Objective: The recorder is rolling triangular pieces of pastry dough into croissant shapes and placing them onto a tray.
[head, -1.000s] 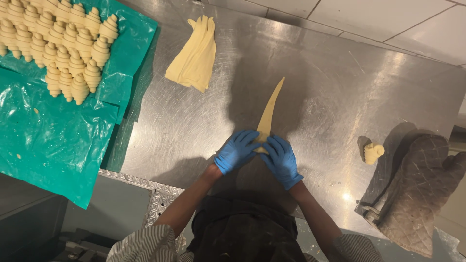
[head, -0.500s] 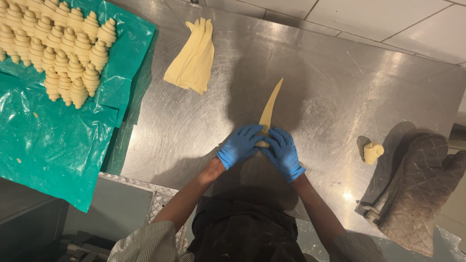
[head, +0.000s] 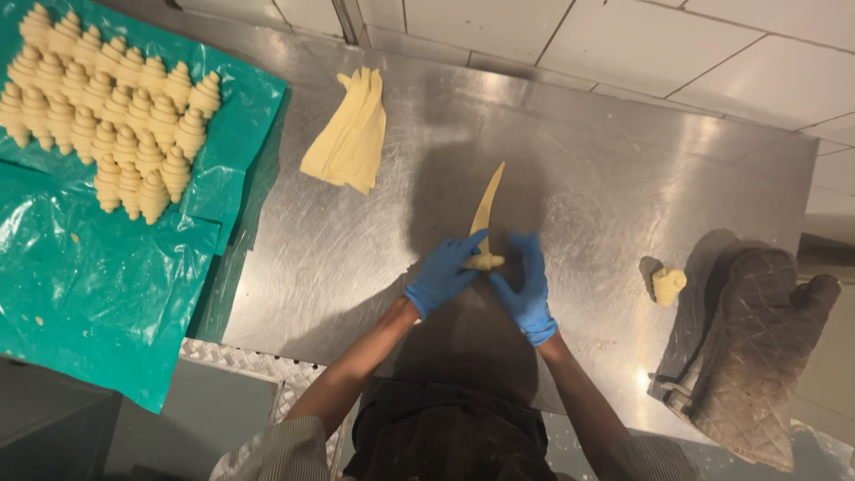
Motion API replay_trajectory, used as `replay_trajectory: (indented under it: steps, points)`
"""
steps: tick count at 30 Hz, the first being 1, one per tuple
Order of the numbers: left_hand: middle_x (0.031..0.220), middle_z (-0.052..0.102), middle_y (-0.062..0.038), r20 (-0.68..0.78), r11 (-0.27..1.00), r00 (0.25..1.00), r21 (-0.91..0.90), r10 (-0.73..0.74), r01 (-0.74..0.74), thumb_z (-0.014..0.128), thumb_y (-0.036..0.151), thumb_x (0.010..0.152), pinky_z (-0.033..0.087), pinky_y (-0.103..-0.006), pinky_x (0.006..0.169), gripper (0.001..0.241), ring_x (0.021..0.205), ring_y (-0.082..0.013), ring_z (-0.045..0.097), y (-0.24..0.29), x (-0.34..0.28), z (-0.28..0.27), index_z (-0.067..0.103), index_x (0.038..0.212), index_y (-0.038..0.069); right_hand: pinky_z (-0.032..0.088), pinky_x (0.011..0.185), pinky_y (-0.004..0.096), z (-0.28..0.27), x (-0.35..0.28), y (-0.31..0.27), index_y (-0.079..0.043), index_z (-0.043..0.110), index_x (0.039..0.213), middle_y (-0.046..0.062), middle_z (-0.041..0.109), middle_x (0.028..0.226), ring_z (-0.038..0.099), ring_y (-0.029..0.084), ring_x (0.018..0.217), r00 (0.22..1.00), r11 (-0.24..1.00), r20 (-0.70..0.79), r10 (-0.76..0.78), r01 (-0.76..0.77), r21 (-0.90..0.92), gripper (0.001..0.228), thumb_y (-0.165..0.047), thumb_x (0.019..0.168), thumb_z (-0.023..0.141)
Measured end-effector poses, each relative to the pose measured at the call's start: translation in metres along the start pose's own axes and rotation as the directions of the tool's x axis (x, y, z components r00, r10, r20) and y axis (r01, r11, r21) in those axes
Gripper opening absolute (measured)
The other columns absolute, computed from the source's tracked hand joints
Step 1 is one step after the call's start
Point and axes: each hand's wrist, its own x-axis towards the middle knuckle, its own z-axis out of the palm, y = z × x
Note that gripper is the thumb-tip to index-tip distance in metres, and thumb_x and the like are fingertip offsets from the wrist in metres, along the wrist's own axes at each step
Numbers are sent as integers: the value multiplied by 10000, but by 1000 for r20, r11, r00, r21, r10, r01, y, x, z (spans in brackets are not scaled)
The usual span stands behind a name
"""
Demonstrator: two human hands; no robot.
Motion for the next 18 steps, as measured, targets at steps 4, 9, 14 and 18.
replay_trajectory:
  steps: [4, 9, 14, 18]
  points:
    - [1232, 670, -108, -56, 748, 969, -647, -242, 149, 735, 93, 892, 531, -359, 998, 596, 1145, -212, 647, 33, -10, -22, 547, 1456, 40, 285, 1237, 430, -11, 24, -29, -49, 244, 1603, 182, 355, 1633, 299, 353, 1536, 999, 987, 40, -27, 20, 161, 901, -165, 886, 778]
    - [1303, 677, -99, 79, 154, 964, -981, -254, 121, 678, 105, 979, 540, -330, 1001, 483, 1159, -172, 663, 44, -24, -19, 565, 1435, -3, 375, 1200, 407, -35, 44, -77, -60, 314, 1612, 158, 441, 1605, 477, 303, 1445, 914, 963, 397, 81, -175, 205, 853, -203, 897, 756]
    - [1277, 680, -99, 212, -94, 936, -977, -281, 193, 638, 141, 994, 555, -353, 969, 464, 1131, -195, 672, 66, -42, -12, 568, 1431, 1, 451, 1135, 385, -64, 25, -86, -83, 389, 1573, 154, 557, 1492, 554, 251, 1363, 806, 922, 504, 311, -384, 46, 827, -219, 860, 785]
    - [1305, 678, -73, 238, -164, 955, -964, -175, 210, 624, 148, 992, 553, -323, 979, 480, 1150, -172, 667, 90, -47, -10, 545, 1450, 29, 520, 1055, 350, -75, 21, -142, -146, 404, 1574, 149, 647, 1379, 617, 211, 1272, 787, 915, 508, 350, -403, -5, 835, -201, 837, 792]
